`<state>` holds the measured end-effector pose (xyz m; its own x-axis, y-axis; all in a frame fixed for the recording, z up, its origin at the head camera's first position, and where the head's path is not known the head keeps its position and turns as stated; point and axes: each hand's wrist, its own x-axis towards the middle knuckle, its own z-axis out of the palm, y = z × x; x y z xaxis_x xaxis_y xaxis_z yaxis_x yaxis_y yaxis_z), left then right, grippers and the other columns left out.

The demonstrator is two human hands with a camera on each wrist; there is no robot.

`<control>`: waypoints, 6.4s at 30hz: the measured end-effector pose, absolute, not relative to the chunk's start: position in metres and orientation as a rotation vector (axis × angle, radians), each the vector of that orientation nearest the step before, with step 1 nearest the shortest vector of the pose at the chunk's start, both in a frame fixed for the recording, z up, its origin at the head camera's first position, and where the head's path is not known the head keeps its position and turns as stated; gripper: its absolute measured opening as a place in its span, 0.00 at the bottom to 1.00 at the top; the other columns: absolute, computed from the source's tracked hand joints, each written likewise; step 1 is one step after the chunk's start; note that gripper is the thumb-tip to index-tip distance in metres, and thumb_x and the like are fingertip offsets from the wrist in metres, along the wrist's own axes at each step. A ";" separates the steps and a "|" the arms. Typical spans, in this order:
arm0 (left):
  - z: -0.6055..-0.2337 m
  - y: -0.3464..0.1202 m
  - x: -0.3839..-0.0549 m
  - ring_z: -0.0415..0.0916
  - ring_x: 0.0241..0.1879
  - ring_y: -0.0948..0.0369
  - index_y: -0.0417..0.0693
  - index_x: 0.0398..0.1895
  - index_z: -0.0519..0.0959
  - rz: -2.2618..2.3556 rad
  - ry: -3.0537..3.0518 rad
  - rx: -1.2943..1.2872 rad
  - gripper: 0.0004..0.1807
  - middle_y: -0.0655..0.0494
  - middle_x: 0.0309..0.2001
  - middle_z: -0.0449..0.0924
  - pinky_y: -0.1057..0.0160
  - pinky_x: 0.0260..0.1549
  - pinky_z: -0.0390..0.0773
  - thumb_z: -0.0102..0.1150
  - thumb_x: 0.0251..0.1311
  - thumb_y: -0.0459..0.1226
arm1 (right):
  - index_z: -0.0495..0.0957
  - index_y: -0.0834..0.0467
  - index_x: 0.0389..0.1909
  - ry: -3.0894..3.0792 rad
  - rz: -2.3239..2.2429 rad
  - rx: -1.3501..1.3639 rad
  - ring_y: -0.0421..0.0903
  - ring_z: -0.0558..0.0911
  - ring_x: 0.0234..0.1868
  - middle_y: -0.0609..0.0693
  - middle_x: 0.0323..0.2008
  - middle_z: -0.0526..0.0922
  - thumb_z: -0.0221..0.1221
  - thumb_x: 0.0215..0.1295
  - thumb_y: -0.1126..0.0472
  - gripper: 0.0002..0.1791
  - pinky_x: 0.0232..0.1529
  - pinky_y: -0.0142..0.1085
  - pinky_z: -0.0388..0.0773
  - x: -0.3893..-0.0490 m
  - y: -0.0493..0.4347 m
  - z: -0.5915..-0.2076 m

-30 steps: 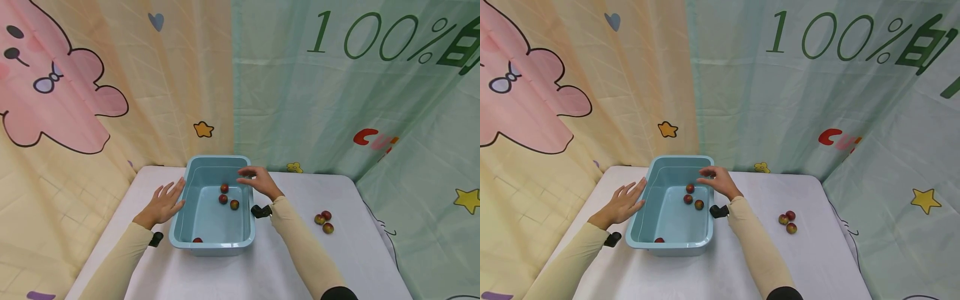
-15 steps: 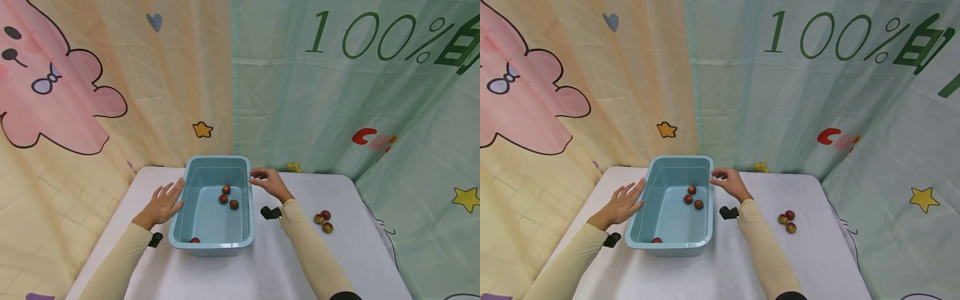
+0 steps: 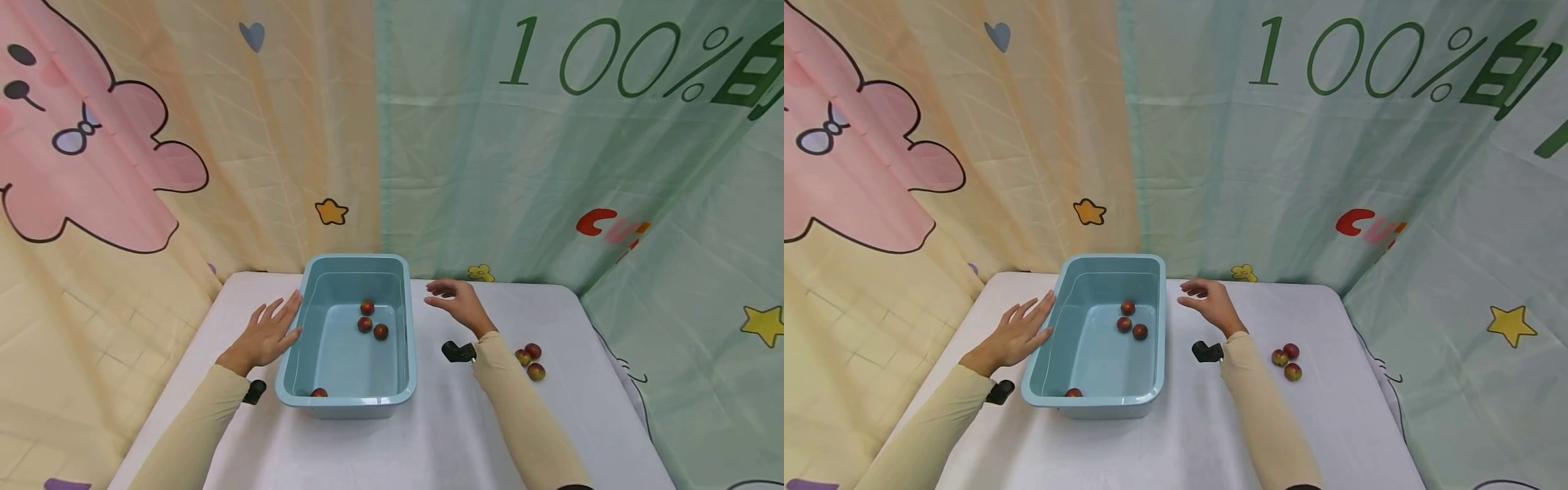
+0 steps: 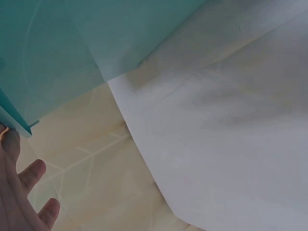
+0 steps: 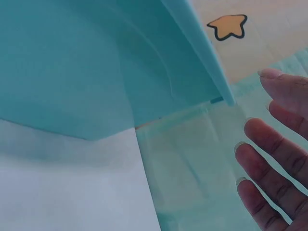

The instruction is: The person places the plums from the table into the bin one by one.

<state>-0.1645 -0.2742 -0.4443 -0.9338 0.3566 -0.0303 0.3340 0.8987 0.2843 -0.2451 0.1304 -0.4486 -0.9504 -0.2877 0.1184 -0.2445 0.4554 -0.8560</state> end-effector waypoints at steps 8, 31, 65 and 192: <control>-0.445 -0.275 -0.165 0.40 0.72 0.37 0.39 0.76 0.42 0.424 2.981 0.543 0.38 0.42 0.76 0.42 0.35 0.66 0.33 0.37 0.71 0.49 | 0.81 0.61 0.49 2.668 -1.509 -0.424 0.53 0.80 0.50 0.56 0.49 0.83 0.67 0.59 0.57 0.19 0.55 0.49 0.75 -0.243 0.149 -0.458; -0.443 -0.273 -0.164 0.40 0.72 0.37 0.38 0.76 0.43 0.424 2.978 0.541 0.38 0.42 0.76 0.42 0.35 0.66 0.33 0.38 0.71 0.49 | 0.79 0.65 0.52 2.754 -1.580 -0.263 0.55 0.80 0.48 0.60 0.48 0.83 0.68 0.58 0.58 0.23 0.55 0.49 0.73 -0.219 0.216 -0.486; -0.441 -0.271 -0.162 0.44 0.71 0.37 0.37 0.75 0.45 0.383 2.999 0.556 0.37 0.40 0.75 0.45 0.33 0.65 0.38 0.39 0.71 0.47 | 0.76 0.64 0.56 2.738 -1.499 0.076 0.58 0.74 0.56 0.64 0.55 0.78 0.66 0.60 0.53 0.27 0.61 0.53 0.65 -0.187 0.270 -0.519; -0.445 -0.273 -0.164 0.41 0.72 0.37 0.36 0.75 0.43 0.435 2.981 0.547 0.37 0.40 0.76 0.43 0.34 0.65 0.35 0.38 0.71 0.48 | 0.80 0.65 0.51 2.673 -1.681 0.295 0.49 0.79 0.45 0.60 0.48 0.82 0.70 0.54 0.61 0.24 0.38 0.21 0.73 -0.165 0.231 -0.580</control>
<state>-0.1639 -0.2732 -0.4449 -0.9331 0.3587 -0.0268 0.3361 0.8959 0.2905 -0.1653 0.2307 -0.5798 -0.9822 0.1727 -0.0734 0.1410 0.4208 -0.8961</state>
